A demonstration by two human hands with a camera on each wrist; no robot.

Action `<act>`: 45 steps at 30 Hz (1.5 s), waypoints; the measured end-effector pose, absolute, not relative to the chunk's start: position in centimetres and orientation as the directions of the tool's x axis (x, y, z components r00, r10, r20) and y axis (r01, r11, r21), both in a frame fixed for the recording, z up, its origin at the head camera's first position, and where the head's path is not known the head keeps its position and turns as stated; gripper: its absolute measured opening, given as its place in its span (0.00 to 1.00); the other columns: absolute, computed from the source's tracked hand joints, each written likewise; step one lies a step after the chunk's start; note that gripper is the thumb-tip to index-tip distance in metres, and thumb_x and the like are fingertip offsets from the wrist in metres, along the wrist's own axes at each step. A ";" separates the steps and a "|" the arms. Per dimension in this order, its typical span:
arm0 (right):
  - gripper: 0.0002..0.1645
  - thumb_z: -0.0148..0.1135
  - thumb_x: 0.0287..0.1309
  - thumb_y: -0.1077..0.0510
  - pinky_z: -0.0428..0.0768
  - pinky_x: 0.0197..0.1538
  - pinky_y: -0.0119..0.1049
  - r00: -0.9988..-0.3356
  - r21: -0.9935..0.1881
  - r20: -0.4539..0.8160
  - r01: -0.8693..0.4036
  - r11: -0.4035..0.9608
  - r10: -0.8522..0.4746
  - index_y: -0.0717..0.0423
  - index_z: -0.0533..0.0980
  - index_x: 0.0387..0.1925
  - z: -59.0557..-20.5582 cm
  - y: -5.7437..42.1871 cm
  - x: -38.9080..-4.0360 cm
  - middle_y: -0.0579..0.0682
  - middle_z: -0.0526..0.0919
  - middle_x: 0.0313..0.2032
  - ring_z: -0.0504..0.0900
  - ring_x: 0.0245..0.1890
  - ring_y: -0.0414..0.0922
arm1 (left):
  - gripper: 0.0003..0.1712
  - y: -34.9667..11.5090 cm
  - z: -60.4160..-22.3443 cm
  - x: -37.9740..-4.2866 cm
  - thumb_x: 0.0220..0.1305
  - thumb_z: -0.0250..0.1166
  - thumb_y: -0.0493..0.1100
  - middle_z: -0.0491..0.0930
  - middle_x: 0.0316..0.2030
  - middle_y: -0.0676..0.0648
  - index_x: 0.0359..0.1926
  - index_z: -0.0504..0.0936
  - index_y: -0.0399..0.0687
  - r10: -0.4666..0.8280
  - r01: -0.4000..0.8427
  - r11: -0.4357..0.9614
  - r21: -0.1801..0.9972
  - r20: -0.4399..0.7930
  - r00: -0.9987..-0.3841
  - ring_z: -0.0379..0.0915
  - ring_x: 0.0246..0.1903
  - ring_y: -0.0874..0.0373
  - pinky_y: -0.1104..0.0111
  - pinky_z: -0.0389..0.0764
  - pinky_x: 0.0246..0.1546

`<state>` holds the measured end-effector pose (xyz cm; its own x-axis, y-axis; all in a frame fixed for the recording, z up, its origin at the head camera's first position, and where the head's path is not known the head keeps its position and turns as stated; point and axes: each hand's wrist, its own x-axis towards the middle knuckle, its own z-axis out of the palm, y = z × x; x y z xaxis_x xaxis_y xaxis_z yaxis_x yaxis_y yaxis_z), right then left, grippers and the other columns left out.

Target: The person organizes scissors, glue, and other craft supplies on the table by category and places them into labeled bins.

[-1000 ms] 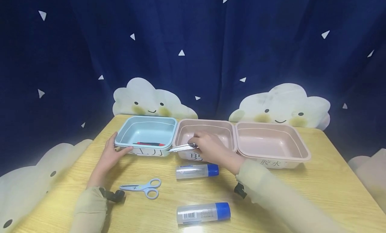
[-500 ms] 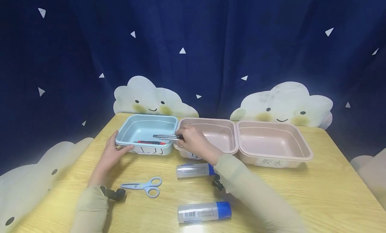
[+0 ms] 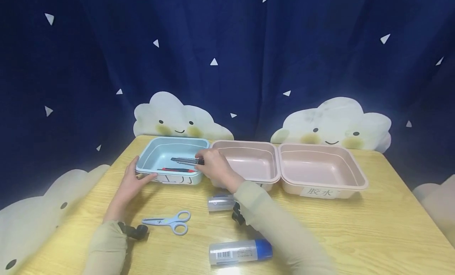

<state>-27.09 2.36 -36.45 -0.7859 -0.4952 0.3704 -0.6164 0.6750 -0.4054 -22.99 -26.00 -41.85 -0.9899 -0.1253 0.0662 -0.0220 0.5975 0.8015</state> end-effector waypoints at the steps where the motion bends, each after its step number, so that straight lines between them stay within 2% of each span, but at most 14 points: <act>1: 0.17 0.68 0.47 0.54 0.78 0.43 0.34 -0.794 -0.422 0.360 -0.607 0.673 -0.490 0.57 0.80 0.40 -36.5 2.1 -27.2 0.50 0.84 0.37 0.81 0.38 0.42 | 0.63 -26.0 -41.9 -23.0 0.49 0.66 0.61 0.43 0.67 0.34 0.71 0.33 0.47 -0.127 -0.020 0.599 0.800 0.070 -0.989 0.45 0.65 0.39 0.47 0.50 0.64; 10: 0.17 0.69 0.45 0.52 0.77 0.42 0.31 -0.830 -0.501 0.302 -0.557 0.662 -0.470 0.55 0.79 0.39 -36.8 -0.5 -28.1 0.48 0.84 0.36 0.81 0.37 0.41 | 0.63 -25.9 -41.7 -22.9 0.49 0.66 0.61 0.42 0.67 0.34 0.71 0.32 0.48 -0.123 -0.021 0.598 0.801 0.066 -0.990 0.44 0.65 0.40 0.47 0.50 0.64; 19: 0.15 0.70 0.43 0.50 0.76 0.39 0.31 -0.841 -0.430 0.294 -0.541 0.723 -0.454 0.51 0.79 0.35 -37.5 -2.5 -29.0 0.45 0.84 0.33 0.80 0.35 0.40 | 0.62 -26.0 -41.9 -23.0 0.50 0.66 0.60 0.42 0.67 0.34 0.71 0.33 0.48 -0.130 -0.021 0.600 0.799 0.072 -0.989 0.44 0.65 0.40 0.48 0.50 0.65; 25: 0.15 0.72 0.42 0.52 0.77 0.40 0.31 -0.864 -0.453 0.237 -0.503 0.736 -0.445 0.50 0.78 0.33 -37.7 -2.8 -29.3 0.45 0.84 0.33 0.81 0.35 0.40 | 0.62 -26.0 -42.1 -23.0 0.50 0.66 0.60 0.44 0.66 0.34 0.71 0.33 0.47 -0.125 -0.014 0.603 0.797 0.077 -0.989 0.46 0.65 0.40 0.48 0.51 0.64; 30: 0.15 0.72 0.41 0.53 0.77 0.41 0.30 -0.854 -0.452 0.201 -0.515 0.728 -0.480 0.51 0.79 0.33 -37.9 -2.8 -29.3 0.46 0.85 0.34 0.82 0.36 0.40 | 0.62 -26.0 -42.2 -23.1 0.50 0.66 0.60 0.44 0.66 0.33 0.71 0.33 0.46 -0.123 -0.012 0.611 0.792 0.080 -0.989 0.45 0.65 0.40 0.48 0.50 0.65; 36: 0.12 0.70 0.44 0.53 0.77 0.42 0.30 -0.840 -0.447 0.193 -0.535 0.717 -0.507 0.52 0.80 0.32 -37.9 -2.9 -29.2 0.45 0.85 0.31 0.82 0.34 0.38 | 0.63 -26.0 -42.2 -23.0 0.50 0.66 0.61 0.43 0.67 0.33 0.71 0.33 0.47 -0.123 -0.017 0.605 0.796 0.072 -0.990 0.44 0.65 0.39 0.47 0.50 0.64; 41: 0.11 0.67 0.48 0.53 0.77 0.40 0.28 -0.835 -0.509 0.203 -0.537 0.673 -0.512 0.55 0.80 0.32 -37.9 -2.8 -28.8 0.46 0.85 0.30 0.82 0.33 0.38 | 0.62 -25.9 -42.2 -23.1 0.50 0.67 0.59 0.43 0.66 0.33 0.71 0.34 0.46 -0.128 -0.020 0.598 0.801 0.071 -0.989 0.45 0.65 0.38 0.48 0.50 0.64; 45: 0.08 0.64 0.52 0.53 0.77 0.39 0.27 -0.832 -0.539 0.185 -0.531 0.654 -0.523 0.53 0.80 0.33 -37.8 -2.7 -28.1 0.45 0.85 0.31 0.82 0.33 0.37 | 0.62 -26.0 -42.2 -23.1 0.50 0.67 0.58 0.43 0.66 0.33 0.71 0.33 0.46 -0.128 -0.017 0.596 0.803 0.074 -0.989 0.46 0.65 0.38 0.49 0.50 0.65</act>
